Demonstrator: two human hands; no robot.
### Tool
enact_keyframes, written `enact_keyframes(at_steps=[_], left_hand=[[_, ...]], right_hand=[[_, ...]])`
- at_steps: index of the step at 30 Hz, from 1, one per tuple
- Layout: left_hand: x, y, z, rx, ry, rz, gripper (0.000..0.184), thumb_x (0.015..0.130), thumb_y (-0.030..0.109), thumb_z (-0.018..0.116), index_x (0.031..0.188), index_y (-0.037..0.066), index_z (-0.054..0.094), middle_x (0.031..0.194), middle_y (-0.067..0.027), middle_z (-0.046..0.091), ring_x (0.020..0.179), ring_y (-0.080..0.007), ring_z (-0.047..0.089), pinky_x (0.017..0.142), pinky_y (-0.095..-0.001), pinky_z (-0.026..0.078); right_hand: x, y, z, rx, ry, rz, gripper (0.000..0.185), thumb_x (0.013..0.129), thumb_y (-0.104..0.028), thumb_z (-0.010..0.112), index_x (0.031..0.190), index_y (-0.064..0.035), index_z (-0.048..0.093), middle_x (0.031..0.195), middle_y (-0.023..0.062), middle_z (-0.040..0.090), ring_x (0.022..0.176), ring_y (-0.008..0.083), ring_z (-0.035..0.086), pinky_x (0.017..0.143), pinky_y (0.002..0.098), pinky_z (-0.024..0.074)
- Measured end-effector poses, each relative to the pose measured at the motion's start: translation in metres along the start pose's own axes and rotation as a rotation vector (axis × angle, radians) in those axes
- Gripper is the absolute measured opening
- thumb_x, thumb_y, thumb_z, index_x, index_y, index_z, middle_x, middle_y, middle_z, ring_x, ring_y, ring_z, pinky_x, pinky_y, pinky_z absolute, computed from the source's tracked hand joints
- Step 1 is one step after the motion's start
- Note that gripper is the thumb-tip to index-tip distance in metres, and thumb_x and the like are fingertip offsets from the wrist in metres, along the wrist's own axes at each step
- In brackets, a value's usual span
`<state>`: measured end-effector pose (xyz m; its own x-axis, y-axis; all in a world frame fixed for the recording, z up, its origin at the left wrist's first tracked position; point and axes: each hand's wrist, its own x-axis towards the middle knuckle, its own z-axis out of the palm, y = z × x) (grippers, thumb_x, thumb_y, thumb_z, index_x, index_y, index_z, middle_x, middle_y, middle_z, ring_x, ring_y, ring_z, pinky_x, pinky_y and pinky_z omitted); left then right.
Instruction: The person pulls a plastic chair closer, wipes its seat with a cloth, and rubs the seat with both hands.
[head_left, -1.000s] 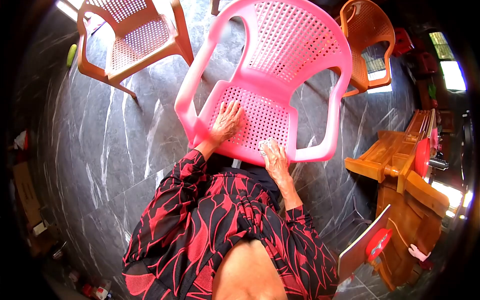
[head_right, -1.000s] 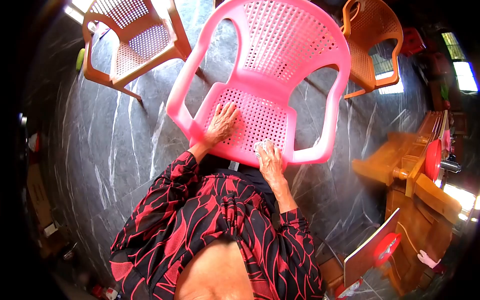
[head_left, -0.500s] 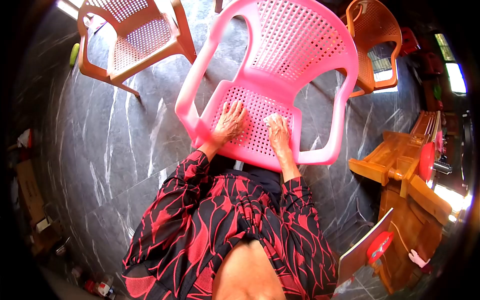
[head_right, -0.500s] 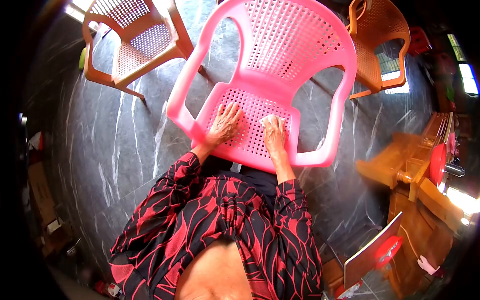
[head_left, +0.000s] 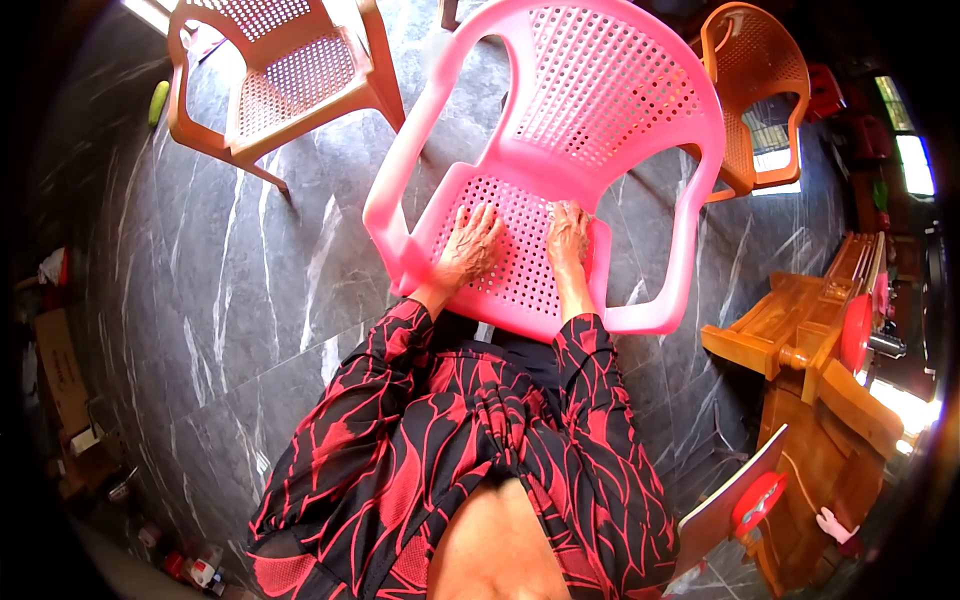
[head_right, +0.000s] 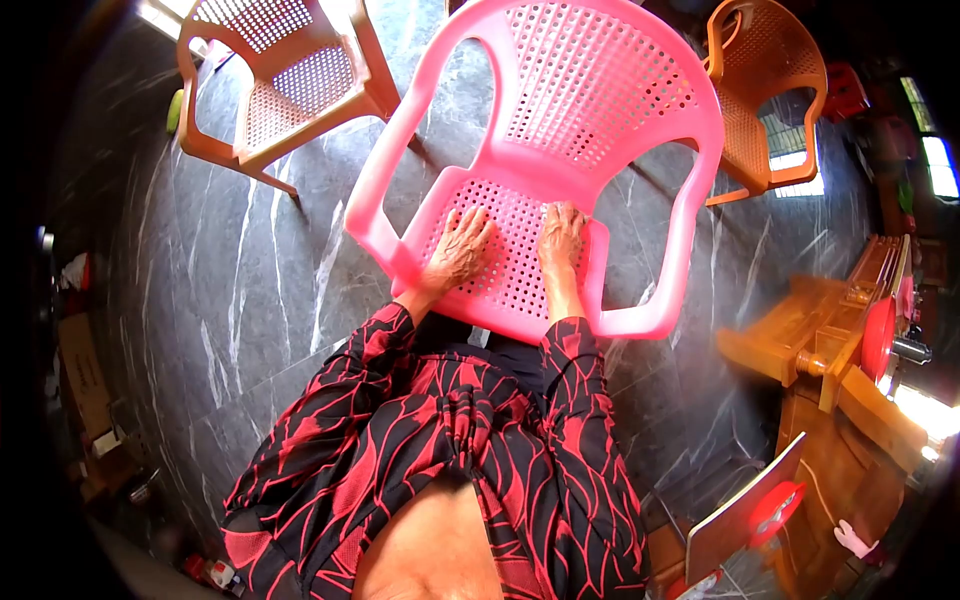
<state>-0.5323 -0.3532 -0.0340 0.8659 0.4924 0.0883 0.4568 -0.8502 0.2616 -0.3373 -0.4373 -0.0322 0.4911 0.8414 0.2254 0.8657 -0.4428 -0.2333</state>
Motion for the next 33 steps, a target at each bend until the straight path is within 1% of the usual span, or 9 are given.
enact_keyframes(at_steps=[7, 12, 14, 15, 16, 18, 23, 26, 33], left_hand=[[0.000, -0.001, 0.000, -0.031, 0.021, 0.000, 0.049, 0.086, 0.030, 0.058, 0.127, 0.004, 0.049, 0.138, -0.0207, 0.043, 0.133, -0.0352, 0.036, 0.109, -0.0574, 0.025], [0.001, 0.000, -0.004, -0.093, 0.054, -0.009, 0.043, 0.087, 0.028, 0.057, 0.122, 0.004, 0.051, 0.136, -0.0207, 0.044, 0.132, -0.0354, 0.038, 0.109, -0.0570, 0.026], [0.000, -0.001, 0.000, -0.094, 0.069, -0.009, 0.043, 0.087, 0.028, 0.057, 0.122, 0.004, 0.051, 0.136, -0.0207, 0.044, 0.131, -0.0353, 0.038, 0.109, -0.0569, 0.026], [0.000, -0.001, 0.003, -0.095, 0.084, -0.010, 0.043, 0.087, 0.028, 0.057, 0.122, 0.004, 0.051, 0.135, -0.0207, 0.045, 0.131, -0.0352, 0.038, 0.109, -0.0567, 0.026], [0.000, -0.002, 0.006, -0.096, 0.083, -0.009, 0.043, 0.087, 0.028, 0.057, 0.122, 0.004, 0.051, 0.135, -0.0207, 0.045, 0.131, -0.0352, 0.038, 0.109, -0.0567, 0.026], [-0.001, -0.003, 0.009, -0.068, 0.096, 0.009, 0.043, 0.087, 0.028, 0.057, 0.123, 0.004, 0.051, 0.135, -0.0205, 0.045, 0.131, -0.0352, 0.039, 0.109, -0.0562, 0.026], [-0.002, -0.004, 0.012, -0.081, 0.084, 0.004, 0.045, 0.087, 0.028, 0.057, 0.125, 0.005, 0.051, 0.137, -0.0200, 0.045, 0.132, -0.0350, 0.039, 0.110, -0.0555, 0.025], [-0.003, -0.004, 0.012, -0.082, 0.079, 0.005, 0.046, 0.088, 0.029, 0.057, 0.126, 0.005, 0.050, 0.137, -0.0198, 0.044, 0.133, -0.0350, 0.038, 0.111, -0.0554, 0.024], [-0.004, -0.005, 0.010, -0.107, 0.065, 0.021, 0.050, 0.087, 0.029, 0.056, 0.128, 0.001, 0.049, 0.139, -0.0234, 0.042, 0.133, -0.0377, 0.037, 0.110, -0.0588, 0.024]], right_hand=[[-0.010, 0.005, -0.010, 0.098, -0.112, 0.031, 0.027, 0.088, -0.008, 0.051, 0.112, -0.0079, 0.063, 0.131, 0.0180, 0.049, 0.119, 0.0434, 0.047, 0.106, 0.0549, 0.0363], [-0.034, 0.009, 0.000, 0.013, -0.074, -0.010, 0.029, 0.086, -0.009, 0.055, 0.113, -0.0099, 0.065, 0.128, 0.0175, 0.052, 0.119, 0.0418, 0.046, 0.109, 0.0554, 0.0327], [-0.045, 0.001, -0.013, 0.176, -0.125, 0.007, 0.030, 0.085, -0.008, 0.056, 0.113, -0.0110, 0.065, 0.127, 0.0173, 0.052, 0.118, 0.0410, 0.047, 0.107, 0.0533, 0.0352], [-0.051, -0.001, -0.016, 0.112, -0.089, -0.047, 0.030, 0.084, -0.006, 0.057, 0.112, -0.0112, 0.065, 0.126, 0.0171, 0.052, 0.116, 0.0408, 0.047, 0.102, 0.0506, 0.0396], [-0.058, -0.006, -0.023, 0.110, -0.090, -0.045, 0.030, 0.084, -0.006, 0.057, 0.112, -0.0112, 0.065, 0.126, 0.0171, 0.052, 0.116, 0.0408, 0.047, 0.102, 0.0506, 0.0396], [-0.071, -0.013, -0.037, 0.185, -0.175, -0.016, 0.030, 0.083, -0.004, 0.057, 0.111, -0.0111, 0.065, 0.125, 0.0170, 0.053, 0.116, 0.0410, 0.047, 0.098, 0.0494, 0.0425], [-0.106, -0.023, -0.058, 0.210, -0.132, -0.138, 0.032, 0.078, -0.001, 0.062, 0.109, -0.0084, 0.063, 0.121, 0.0189, 0.056, 0.112, 0.0400, 0.052, 0.096, 0.0501, 0.0423], [-0.122, -0.030, -0.075, 0.231, -0.193, -0.136, 0.028, 0.080, -0.006, 0.064, 0.108, -0.0091, 0.066, 0.125, 0.0163, 0.053, 0.112, 0.0395, 0.050, 0.096, 0.0474, 0.0446], [-0.137, -0.038, -0.100, 0.289, -0.233, -0.176, 0.035, 0.075, -0.001, 0.067, 0.109, -0.0082, 0.065, 0.121, 0.0165, 0.058, 0.110, 0.0368, 0.054, 0.096, 0.0448, 0.0442]])
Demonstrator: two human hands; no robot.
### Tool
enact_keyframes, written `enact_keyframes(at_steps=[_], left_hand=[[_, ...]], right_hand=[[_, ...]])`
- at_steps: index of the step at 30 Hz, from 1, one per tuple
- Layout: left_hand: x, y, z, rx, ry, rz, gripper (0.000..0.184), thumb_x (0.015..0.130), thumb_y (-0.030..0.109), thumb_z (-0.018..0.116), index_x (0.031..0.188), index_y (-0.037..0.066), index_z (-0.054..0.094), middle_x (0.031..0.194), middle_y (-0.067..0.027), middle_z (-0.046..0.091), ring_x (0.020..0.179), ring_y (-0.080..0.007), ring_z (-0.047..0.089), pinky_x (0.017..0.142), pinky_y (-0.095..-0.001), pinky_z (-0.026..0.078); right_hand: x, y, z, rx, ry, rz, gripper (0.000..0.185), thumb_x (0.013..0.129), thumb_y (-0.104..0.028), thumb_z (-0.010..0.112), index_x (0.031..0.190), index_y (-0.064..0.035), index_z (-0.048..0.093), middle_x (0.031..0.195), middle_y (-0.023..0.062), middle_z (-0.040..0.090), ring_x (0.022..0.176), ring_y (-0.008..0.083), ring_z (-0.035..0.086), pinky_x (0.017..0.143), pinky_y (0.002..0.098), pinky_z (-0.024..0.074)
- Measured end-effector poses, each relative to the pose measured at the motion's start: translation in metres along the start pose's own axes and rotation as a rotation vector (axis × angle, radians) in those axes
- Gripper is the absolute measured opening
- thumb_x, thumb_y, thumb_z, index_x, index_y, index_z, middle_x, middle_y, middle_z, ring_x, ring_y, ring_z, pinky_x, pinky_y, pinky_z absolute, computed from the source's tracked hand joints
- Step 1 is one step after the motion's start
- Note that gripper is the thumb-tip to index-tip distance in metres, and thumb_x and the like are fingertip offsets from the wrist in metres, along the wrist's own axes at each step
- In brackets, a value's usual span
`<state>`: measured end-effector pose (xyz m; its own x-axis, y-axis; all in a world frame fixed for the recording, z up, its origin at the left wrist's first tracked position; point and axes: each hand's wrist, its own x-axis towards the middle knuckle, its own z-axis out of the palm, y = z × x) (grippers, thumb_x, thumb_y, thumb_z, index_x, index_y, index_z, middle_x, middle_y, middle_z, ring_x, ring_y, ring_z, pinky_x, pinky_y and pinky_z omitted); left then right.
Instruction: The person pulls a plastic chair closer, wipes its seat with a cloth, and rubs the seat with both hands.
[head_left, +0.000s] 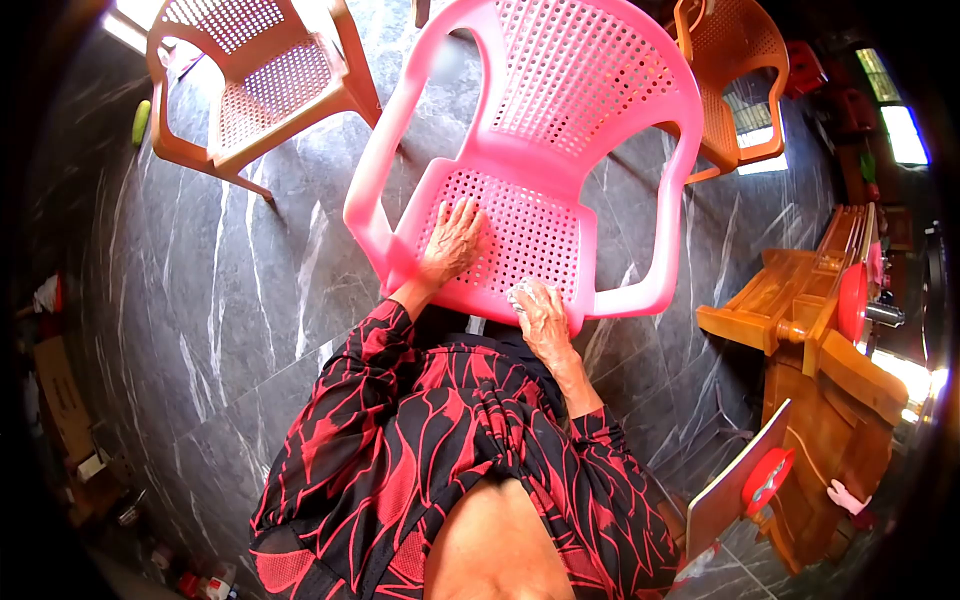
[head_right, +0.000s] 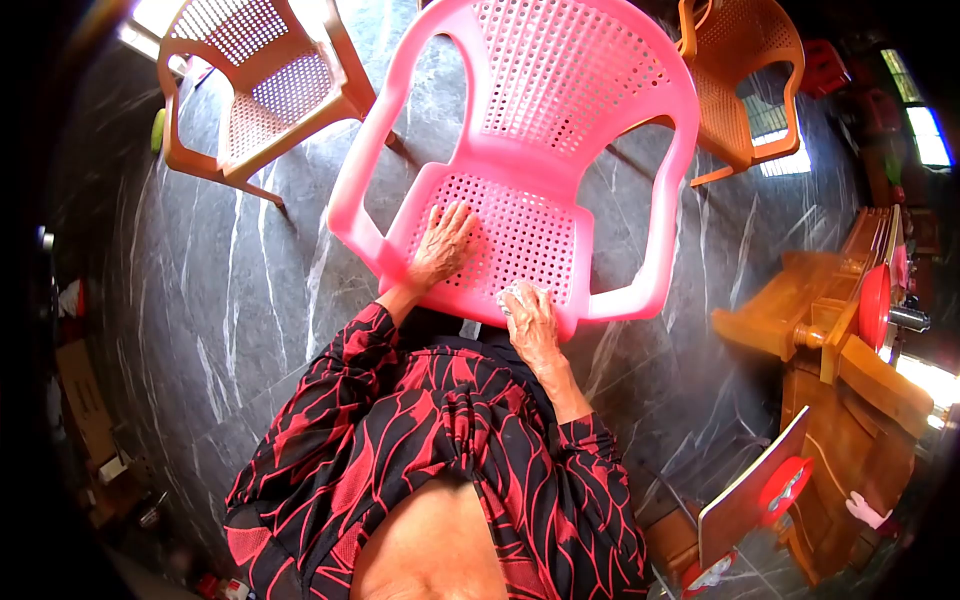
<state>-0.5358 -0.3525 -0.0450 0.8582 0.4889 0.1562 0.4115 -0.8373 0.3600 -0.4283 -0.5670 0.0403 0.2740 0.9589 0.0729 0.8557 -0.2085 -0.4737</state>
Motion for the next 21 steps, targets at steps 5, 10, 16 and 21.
enact_keyframes(at_steps=[5, 10, 16, 21], left_hand=[[0.000, 0.004, -0.006, 0.036, -0.023, -0.014, 0.048, 0.089, 0.029, 0.057, 0.129, 0.004, 0.049, 0.140, -0.0204, 0.043, 0.134, -0.0354, 0.037, 0.111, -0.0561, 0.023], [0.001, 0.004, -0.009, 0.025, -0.014, -0.003, 0.047, 0.089, 0.027, 0.057, 0.128, 0.004, 0.049, 0.139, -0.0205, 0.043, 0.133, -0.0357, 0.038, 0.111, -0.0566, 0.024], [0.002, 0.006, -0.011, 0.047, -0.013, 0.003, 0.046, 0.089, 0.028, 0.056, 0.127, 0.003, 0.050, 0.138, -0.0222, 0.045, 0.131, -0.0364, 0.040, 0.109, -0.0574, 0.026], [0.003, 0.006, -0.005, 0.066, -0.003, 0.000, 0.044, 0.089, 0.030, 0.055, 0.125, 0.003, 0.052, 0.137, -0.0227, 0.045, 0.131, -0.0362, 0.040, 0.108, -0.0579, 0.026]], right_hand=[[0.010, 0.007, 0.010, 0.022, 0.033, -0.006, 0.035, 0.073, 0.000, 0.069, 0.106, -0.0089, 0.065, 0.118, 0.0153, 0.058, 0.109, 0.0360, 0.054, 0.094, 0.0437, 0.0461], [0.040, 0.015, 0.017, 0.004, 0.064, 0.025, 0.025, 0.076, -0.002, 0.065, 0.099, -0.0106, 0.067, 0.110, 0.0110, 0.057, 0.105, 0.0336, 0.055, 0.094, 0.0475, 0.0448], [0.074, 0.040, 0.035, -0.112, 0.106, 0.055, 0.026, 0.076, -0.001, 0.064, 0.101, -0.0110, 0.065, 0.112, 0.0123, 0.059, 0.103, 0.0362, 0.055, 0.090, 0.0470, 0.0465], [0.098, 0.058, 0.040, -0.109, 0.067, 0.077, 0.033, 0.076, -0.002, 0.065, 0.107, -0.0116, 0.064, 0.117, 0.0157, 0.057, 0.108, 0.0382, 0.053, 0.093, 0.0474, 0.0464]])
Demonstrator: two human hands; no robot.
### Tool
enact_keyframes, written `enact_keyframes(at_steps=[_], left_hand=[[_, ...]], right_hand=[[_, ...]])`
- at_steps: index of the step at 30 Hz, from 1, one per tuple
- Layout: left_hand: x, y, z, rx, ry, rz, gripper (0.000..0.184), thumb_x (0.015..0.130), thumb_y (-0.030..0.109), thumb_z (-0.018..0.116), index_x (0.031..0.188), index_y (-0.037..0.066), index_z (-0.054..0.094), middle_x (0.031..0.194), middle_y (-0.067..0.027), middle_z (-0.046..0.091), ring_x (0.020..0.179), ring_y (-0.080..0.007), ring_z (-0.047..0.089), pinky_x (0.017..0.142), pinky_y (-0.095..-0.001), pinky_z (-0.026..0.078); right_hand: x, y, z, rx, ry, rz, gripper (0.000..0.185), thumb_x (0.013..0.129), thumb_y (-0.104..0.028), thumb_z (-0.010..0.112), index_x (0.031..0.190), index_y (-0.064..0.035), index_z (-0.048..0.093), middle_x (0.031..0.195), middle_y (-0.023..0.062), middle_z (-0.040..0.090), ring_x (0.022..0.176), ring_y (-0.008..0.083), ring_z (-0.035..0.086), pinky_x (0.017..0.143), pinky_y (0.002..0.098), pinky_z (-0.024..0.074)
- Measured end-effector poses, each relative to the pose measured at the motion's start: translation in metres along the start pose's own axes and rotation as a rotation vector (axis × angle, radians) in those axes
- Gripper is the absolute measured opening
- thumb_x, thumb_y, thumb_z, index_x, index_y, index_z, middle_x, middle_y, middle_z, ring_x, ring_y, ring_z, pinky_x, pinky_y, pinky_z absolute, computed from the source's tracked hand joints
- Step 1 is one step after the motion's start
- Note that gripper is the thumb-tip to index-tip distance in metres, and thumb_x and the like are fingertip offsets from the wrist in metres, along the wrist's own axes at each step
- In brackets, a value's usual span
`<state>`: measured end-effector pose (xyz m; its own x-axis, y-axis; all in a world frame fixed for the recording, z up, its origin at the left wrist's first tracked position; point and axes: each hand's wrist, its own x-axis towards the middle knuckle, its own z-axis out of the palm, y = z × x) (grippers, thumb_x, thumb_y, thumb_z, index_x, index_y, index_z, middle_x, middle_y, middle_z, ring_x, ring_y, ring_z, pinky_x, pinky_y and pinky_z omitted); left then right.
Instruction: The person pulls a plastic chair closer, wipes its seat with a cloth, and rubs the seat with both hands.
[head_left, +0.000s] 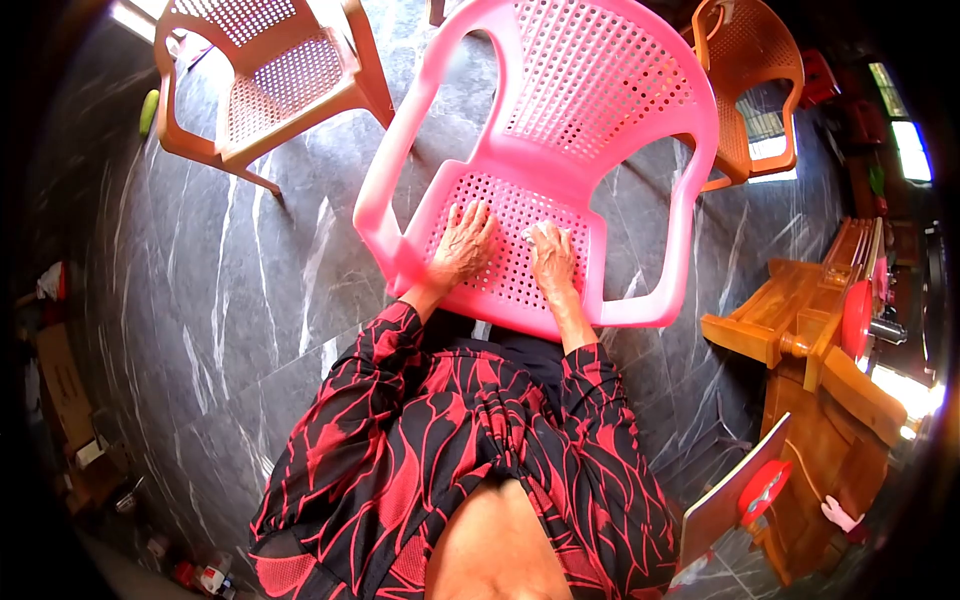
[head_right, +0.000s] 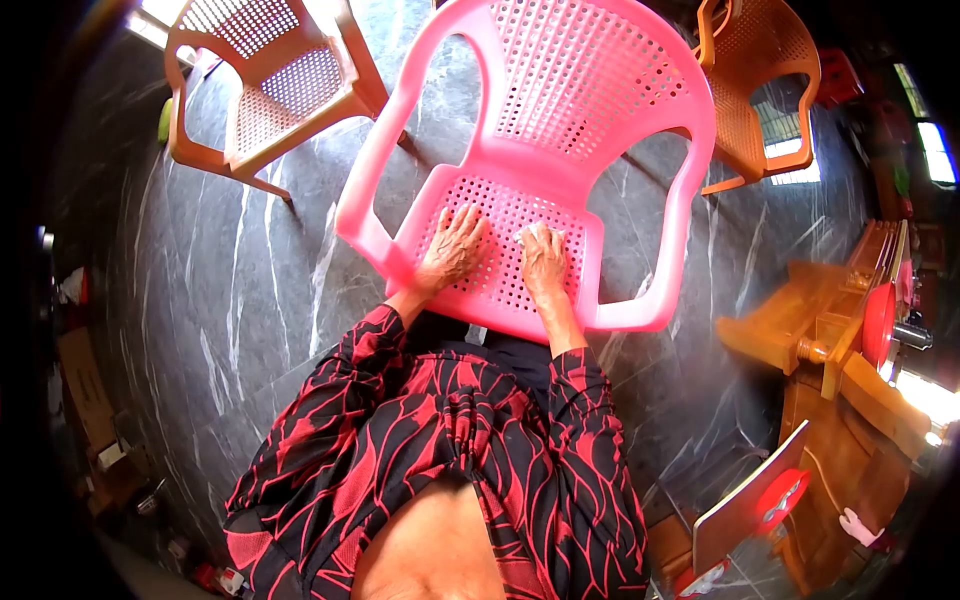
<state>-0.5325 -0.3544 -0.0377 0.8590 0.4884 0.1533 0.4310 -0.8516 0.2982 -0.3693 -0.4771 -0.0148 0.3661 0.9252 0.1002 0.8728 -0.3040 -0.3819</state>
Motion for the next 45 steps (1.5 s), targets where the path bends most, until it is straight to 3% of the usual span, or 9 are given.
enact_keyframes(at_steps=[4, 7, 15, 20, 24, 28, 29, 36, 45], left_hand=[[0.000, -0.001, -0.001, 0.025, -0.003, 0.008, 0.046, 0.089, 0.029, 0.055, 0.126, 0.003, 0.050, 0.136, -0.0222, 0.044, 0.131, -0.0357, 0.039, 0.107, -0.0581, 0.027], [0.001, 0.001, -0.005, 0.022, -0.117, -0.003, 0.057, 0.081, 0.023, 0.056, 0.133, 0.001, 0.046, 0.143, -0.0240, 0.038, 0.136, -0.0367, 0.033, 0.111, -0.0588, 0.022], [0.005, 0.004, -0.016, -0.013, -0.121, -0.037, 0.051, 0.088, 0.029, 0.053, 0.130, 0.002, 0.048, 0.142, -0.0242, 0.040, 0.136, -0.0372, 0.034, 0.111, -0.0590, 0.022], [0.003, 0.001, -0.008, -0.023, -0.094, -0.020, 0.054, 0.086, 0.030, 0.056, 0.131, 0.001, 0.047, 0.142, -0.0241, 0.040, 0.136, -0.0374, 0.034, 0.112, -0.0590, 0.022], [0.000, -0.002, 0.002, -0.065, -0.073, -0.025, 0.054, 0.085, 0.030, 0.058, 0.129, 0.001, 0.047, 0.141, -0.0239, 0.040, 0.136, -0.0376, 0.033, 0.112, -0.0592, 0.021], [0.000, -0.002, 0.002, -0.066, -0.072, -0.022, 0.050, 0.086, 0.030, 0.057, 0.126, 0.002, 0.048, 0.141, -0.0234, 0.040, 0.136, -0.0378, 0.033, 0.112, -0.0592, 0.021], [0.000, -0.002, 0.006, -0.067, -0.036, -0.021, 0.049, 0.086, 0.030, 0.057, 0.125, 0.002, 0.049, 0.140, -0.0231, 0.040, 0.136, -0.0378, 0.034, 0.111, -0.0592, 0.022], [-0.002, -0.003, 0.001, -0.042, -0.028, -0.009, 0.047, 0.088, 0.028, 0.057, 0.127, 0.003, 0.049, 0.138, -0.0206, 0.043, 0.132, -0.0353, 0.038, 0.110, -0.0560, 0.025], [-0.002, -0.001, -0.002, -0.048, -0.044, -0.017, 0.045, 0.089, 0.028, 0.056, 0.127, 0.004, 0.049, 0.138, -0.0204, 0.043, 0.133, -0.0354, 0.037, 0.111, -0.0561, 0.024]], right_hand=[[0.018, 0.013, 0.011, -0.118, 0.064, 0.022, 0.032, 0.079, -0.005, 0.065, 0.111, -0.0126, 0.064, 0.125, 0.0159, 0.056, 0.113, 0.0405, 0.052, 0.095, 0.0487, 0.0465], [0.033, 0.021, 0.012, -0.163, 0.062, 0.024, 0.020, 0.086, -0.011, 0.056, 0.105, -0.0093, 0.062, 0.121, 0.0152, 0.055, 0.107, 0.0406, 0.053, 0.091, 0.0491, 0.0469], [0.057, 0.022, 0.015, -0.205, 0.027, 0.165, 0.025, 0.085, -0.007, 0.052, 0.108, -0.0105, 0.062, 0.125, 0.0171, 0.053, 0.108, 0.0425, 0.051, 0.093, 0.0500, 0.0455], [0.047, 0.026, 0.012, -0.195, -0.037, 0.116, 0.029, 0.086, -0.010, 0.054, 0.113, -0.0121, 0.062, 0.133, 0.0195, 0.047, 0.109, 0.0446, 0.051, 0.097, 0.0536, 0.0429], [0.028, 0.032, 0.022, -0.232, 0.014, 0.062, 0.033, 0.085, -0.010, 0.055, 0.117, -0.0140, 0.062, 0.127, 0.0191, 0.049, 0.109, 0.0451, 0.050, 0.098, 0.0566, 0.0406], [0.004, 0.013, 0.007, -0.074, -0.029, 0.066, 0.031, 0.086, -0.012, 0.056, 0.116, -0.0141, 0.063, 0.121, 0.0183, 0.051, 0.108, 0.0431, 0.050, 0.095, 0.0548, 0.0420], [-0.002, 0.007, 0.000, -0.022, -0.074, 0.087, 0.035, 0.081, -0.008, 0.062, 0.116, -0.0144, 0.063, 0.125, 0.0183, 0.051, 0.109, 0.0442, 0.049, 0.092, 0.0541, 0.0457], [-0.054, -0.025, -0.021, 0.029, -0.022, -0.026, 0.031, 0.078, -0.006, 0.064, 0.108, -0.0128, 0.064, 0.117, 0.0149, 0.053, 0.107, 0.0381, 0.050, 0.091, 0.0500, 0.0447], [-0.091, -0.046, -0.046, 0.099, -0.075, -0.087, 0.034, 0.075, -0.005, 0.068, 0.109, -0.0117, 0.065, 0.116, 0.0148, 0.057, 0.107, 0.0367, 0.052, 0.090, 0.0459, 0.0460]])
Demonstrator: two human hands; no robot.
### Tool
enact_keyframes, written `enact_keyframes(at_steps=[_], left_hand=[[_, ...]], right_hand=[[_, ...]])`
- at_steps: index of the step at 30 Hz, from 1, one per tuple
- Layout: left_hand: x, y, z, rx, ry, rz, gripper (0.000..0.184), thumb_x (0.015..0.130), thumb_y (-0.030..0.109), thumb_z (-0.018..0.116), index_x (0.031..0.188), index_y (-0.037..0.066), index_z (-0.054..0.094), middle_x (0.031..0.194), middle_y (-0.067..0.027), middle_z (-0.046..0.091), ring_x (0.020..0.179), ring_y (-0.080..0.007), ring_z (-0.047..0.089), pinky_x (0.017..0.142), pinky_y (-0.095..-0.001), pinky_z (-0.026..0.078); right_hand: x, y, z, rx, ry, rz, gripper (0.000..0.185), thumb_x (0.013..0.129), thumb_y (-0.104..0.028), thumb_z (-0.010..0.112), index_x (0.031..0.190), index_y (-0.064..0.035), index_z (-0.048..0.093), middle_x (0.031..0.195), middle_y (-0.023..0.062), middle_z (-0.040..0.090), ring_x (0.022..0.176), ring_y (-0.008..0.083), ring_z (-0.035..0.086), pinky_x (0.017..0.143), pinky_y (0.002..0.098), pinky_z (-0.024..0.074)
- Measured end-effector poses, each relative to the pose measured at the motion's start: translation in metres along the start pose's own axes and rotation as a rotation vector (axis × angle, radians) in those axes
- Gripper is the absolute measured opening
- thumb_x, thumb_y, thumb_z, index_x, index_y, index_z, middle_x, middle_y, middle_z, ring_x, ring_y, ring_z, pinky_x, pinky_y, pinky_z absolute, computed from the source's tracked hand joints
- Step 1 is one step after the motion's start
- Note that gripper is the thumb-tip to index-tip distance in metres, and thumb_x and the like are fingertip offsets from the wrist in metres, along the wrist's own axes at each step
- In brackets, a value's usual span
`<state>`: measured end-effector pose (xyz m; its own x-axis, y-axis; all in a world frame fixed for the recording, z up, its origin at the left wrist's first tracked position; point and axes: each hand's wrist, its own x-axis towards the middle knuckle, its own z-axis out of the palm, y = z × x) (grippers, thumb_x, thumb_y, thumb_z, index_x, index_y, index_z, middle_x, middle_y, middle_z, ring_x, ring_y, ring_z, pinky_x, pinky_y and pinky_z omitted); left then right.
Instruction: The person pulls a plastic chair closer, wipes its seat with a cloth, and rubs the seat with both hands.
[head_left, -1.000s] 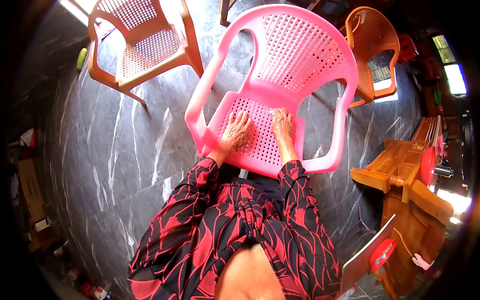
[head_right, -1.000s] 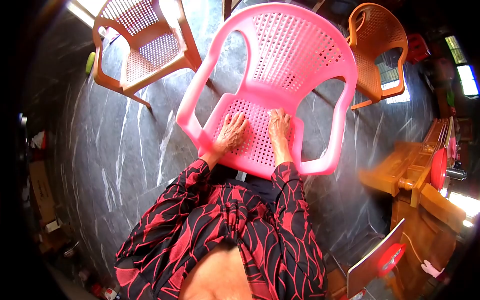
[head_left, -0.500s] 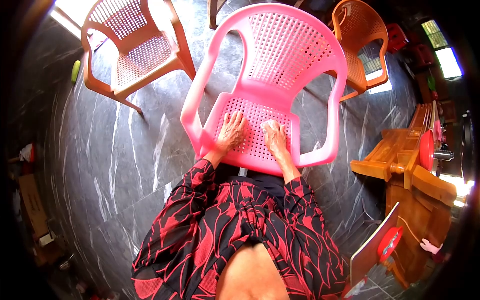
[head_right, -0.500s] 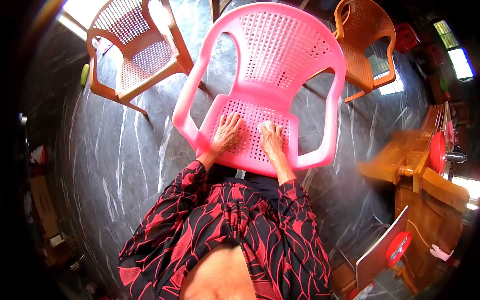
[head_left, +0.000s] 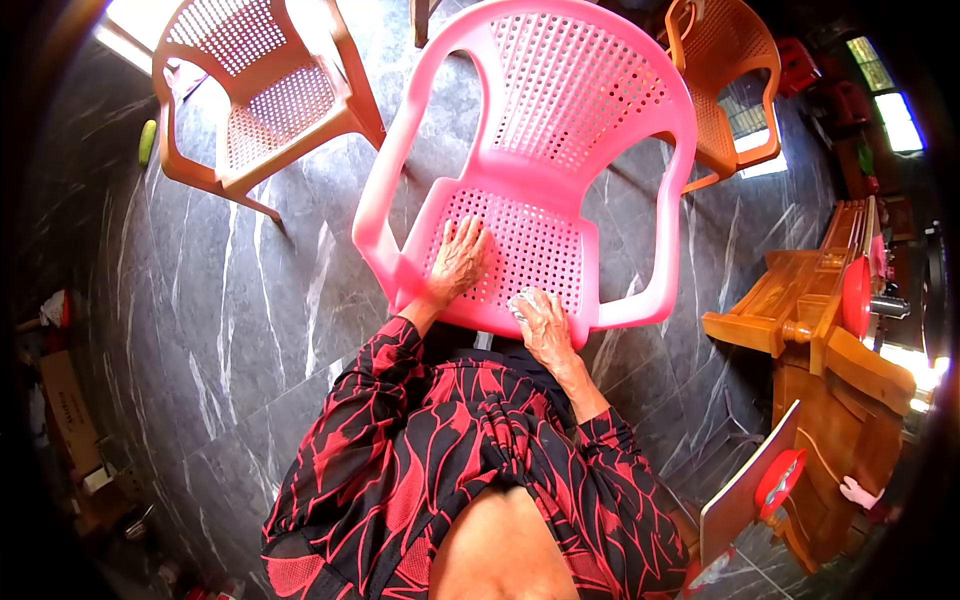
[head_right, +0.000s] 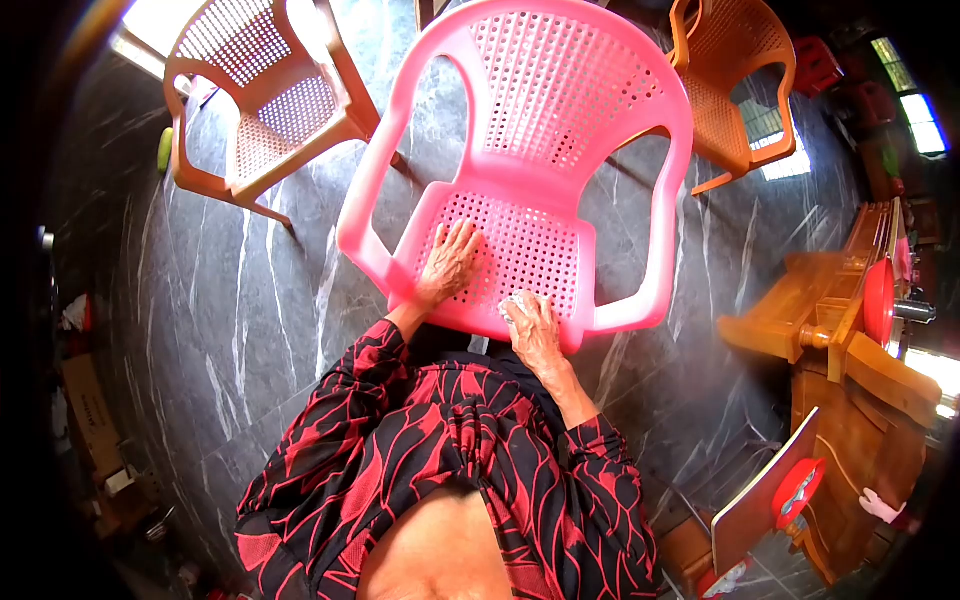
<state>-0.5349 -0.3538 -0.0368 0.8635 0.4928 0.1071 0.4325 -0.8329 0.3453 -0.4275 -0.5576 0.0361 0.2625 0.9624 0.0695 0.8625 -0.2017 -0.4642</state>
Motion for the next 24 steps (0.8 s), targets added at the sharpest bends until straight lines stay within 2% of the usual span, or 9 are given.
enact_keyframes(at_steps=[3, 6, 11, 13, 15, 17, 22, 24], left_hand=[[-0.001, 0.001, -0.001, -0.003, 0.014, 0.004, 0.043, 0.090, 0.027, 0.056, 0.125, 0.004, 0.050, 0.138, -0.0203, 0.043, 0.133, -0.0352, 0.037, 0.111, -0.0561, 0.024], [-0.001, 0.002, -0.001, -0.004, 0.039, 0.008, 0.041, 0.090, 0.027, 0.055, 0.124, 0.004, 0.050, 0.137, -0.0200, 0.044, 0.132, -0.0350, 0.038, 0.110, -0.0560, 0.025], [0.001, 0.002, -0.005, 0.024, 0.031, 0.017, 0.042, 0.090, 0.028, 0.056, 0.124, 0.004, 0.051, 0.136, -0.0203, 0.045, 0.131, -0.0349, 0.039, 0.109, -0.0558, 0.026], [0.002, 0.003, -0.007, 0.036, 0.022, 0.017, 0.042, 0.090, 0.028, 0.056, 0.123, 0.004, 0.051, 0.135, -0.0205, 0.045, 0.130, -0.0349, 0.040, 0.109, -0.0557, 0.026], [0.002, 0.004, -0.008, 0.032, 0.039, 0.019, 0.042, 0.089, 0.028, 0.057, 0.122, 0.004, 0.052, 0.135, -0.0210, 0.045, 0.130, -0.0349, 0.040, 0.109, -0.0557, 0.027], [0.002, 0.004, -0.009, 0.027, 0.036, 0.022, 0.044, 0.088, 0.029, 0.056, 0.123, 0.003, 0.051, 0.136, -0.0220, 0.044, 0.131, -0.0362, 0.038, 0.109, -0.0579, 0.026], [0.003, 0.003, -0.006, 0.019, 0.030, 0.020, 0.047, 0.088, 0.031, 0.056, 0.124, 0.001, 0.050, 0.137, -0.0235, 0.043, 0.132, -0.0379, 0.038, 0.108, -0.0600, 0.026], [0.003, 0.003, -0.005, 0.013, 0.030, 0.014, 0.047, 0.088, 0.031, 0.056, 0.124, 0.001, 0.051, 0.137, -0.0240, 0.043, 0.132, -0.0382, 0.039, 0.109, -0.0600, 0.026]], right_hand=[[0.003, 0.007, 0.006, 0.002, 0.001, 0.000, 0.032, 0.075, -0.005, 0.067, 0.107, -0.0135, 0.066, 0.120, 0.0121, 0.054, 0.110, 0.0362, 0.050, 0.095, 0.0497, 0.0426], [0.014, 0.017, 0.015, -0.039, 0.008, 0.042, 0.032, 0.075, -0.007, 0.068, 0.106, -0.0149, 0.066, 0.119, 0.0097, 0.054, 0.109, 0.0335, 0.051, 0.093, 0.0478, 0.0434], [0.045, 0.040, 0.027, -0.126, 0.079, 0.015, 0.029, 0.077, -0.011, 0.069, 0.105, -0.0162, 0.066, 0.117, 0.0093, 0.054, 0.108, 0.0313, 0.052, 0.091, 0.0464, 0.0436], [0.056, 0.048, 0.033, -0.184, 0.053, 0.090, 0.025, 0.079, -0.013, 0.068, 0.104, -0.0162, 0.066, 0.115, 0.0099, 0.054, 0.107, 0.0312, 0.053, 0.091, 0.0465, 0.0437], [0.068, 0.054, 0.035, -0.201, 0.072, 0.069, 0.029, 0.080, -0.012, 0.069, 0.109, -0.0164, 0.065, 0.120, 0.0102, 0.056, 0.110, 0.0332, 0.053, 0.093, 0.0466, 0.0435], [0.078, 0.056, 0.036, -0.247, 0.159, 0.085, 0.021, 0.082, -0.013, 0.064, 0.103, -0.0157, 0.065, 0.116, 0.0102, 0.055, 0.107, 0.0329, 0.053, 0.091, 0.0481, 0.0435], [0.098, 0.062, 0.039, -0.283, 0.111, 0.192, 0.020, 0.090, -0.018, 0.053, 0.107, -0.0147, 0.064, 0.121, 0.0128, 0.054, 0.115, 0.0375, 0.049, 0.095, 0.0510, 0.0415], [0.102, 0.062, 0.043, -0.277, 0.144, 0.199, 0.020, 0.091, -0.018, 0.053, 0.108, -0.0145, 0.063, 0.121, 0.0131, 0.053, 0.116, 0.0379, 0.048, 0.096, 0.0518, 0.0413]])
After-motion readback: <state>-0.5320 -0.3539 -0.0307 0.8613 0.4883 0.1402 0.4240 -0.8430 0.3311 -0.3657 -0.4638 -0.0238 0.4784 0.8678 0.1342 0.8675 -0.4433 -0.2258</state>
